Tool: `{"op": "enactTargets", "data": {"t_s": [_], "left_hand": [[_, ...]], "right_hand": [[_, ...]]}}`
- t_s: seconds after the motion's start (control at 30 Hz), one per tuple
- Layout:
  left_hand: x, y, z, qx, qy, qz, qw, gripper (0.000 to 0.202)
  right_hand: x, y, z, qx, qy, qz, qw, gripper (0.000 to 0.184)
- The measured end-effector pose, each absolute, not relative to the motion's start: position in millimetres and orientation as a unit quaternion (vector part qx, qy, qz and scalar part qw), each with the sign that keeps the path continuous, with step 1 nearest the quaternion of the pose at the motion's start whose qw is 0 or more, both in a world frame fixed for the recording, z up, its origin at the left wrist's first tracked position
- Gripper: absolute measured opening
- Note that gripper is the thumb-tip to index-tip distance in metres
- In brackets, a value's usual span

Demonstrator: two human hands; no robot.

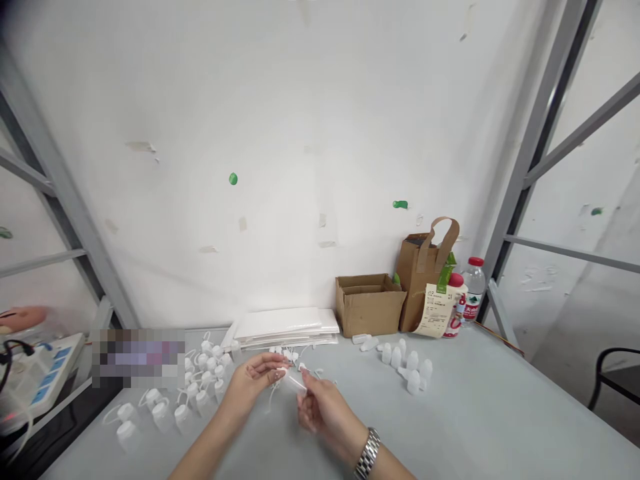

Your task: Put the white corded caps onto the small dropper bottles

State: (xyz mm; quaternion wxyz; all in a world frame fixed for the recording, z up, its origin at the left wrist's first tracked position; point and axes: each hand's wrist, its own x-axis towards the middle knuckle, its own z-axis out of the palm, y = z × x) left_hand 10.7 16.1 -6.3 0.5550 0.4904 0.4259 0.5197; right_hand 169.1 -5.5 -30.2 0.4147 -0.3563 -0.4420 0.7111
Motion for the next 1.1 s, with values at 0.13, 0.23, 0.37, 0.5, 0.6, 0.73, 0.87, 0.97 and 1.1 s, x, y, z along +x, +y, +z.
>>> {"op": "enactTargets", "data": {"t_s": [0.13, 0.23, 0.37, 0.5, 0.6, 0.73, 0.87, 0.97, 1.1], "left_hand": [[11.7, 14.3, -4.7, 0.489, 0.415, 0.526, 0.559, 0.033], [14.4, 10.9, -3.6, 0.439, 0.410, 0.537, 0.592, 0.046], [16.3, 10.1, -5.5, 0.439, 0.429, 0.477, 0.629, 0.051], [17.1, 14.1, -9.3, 0.468, 0.450, 0.500, 0.573, 0.041], [16.4, 15.8, -9.2, 0.445, 0.448, 0.543, 0.553, 0.038], [13.6, 13.8, -7.0, 0.375, 0.399, 0.569, 0.613, 0.042], [11.0, 11.4, -6.2, 0.289, 0.349, 0.587, 0.671, 0.029], [10.0, 12.2, -4.9, 0.240, 0.349, 0.596, 0.682, 0.016], [9.8, 14.2, -4.1, 0.231, 0.356, 0.598, 0.680, 0.016]], "right_hand": [[168.3, -6.8, -29.5, -0.299, -0.377, 0.782, 0.395, 0.053], [167.4, -4.5, -34.8, -0.359, -0.443, 0.684, 0.454, 0.055], [168.9, -1.3, -41.5, -0.448, -0.535, 0.503, 0.510, 0.050], [173.7, -2.1, -39.4, -0.499, -0.553, 0.406, 0.529, 0.042], [176.1, -3.9, -34.5, -0.516, -0.552, 0.368, 0.542, 0.041], [175.2, -8.4, -29.5, -0.511, -0.577, 0.346, 0.535, 0.041], [173.3, -13.9, -28.5, -0.526, -0.607, 0.306, 0.511, 0.040], [172.7, -16.9, -30.0, -0.533, -0.624, 0.288, 0.494, 0.039], [171.8, -19.8, -32.6, -0.530, -0.644, 0.283, 0.474, 0.036]]}}
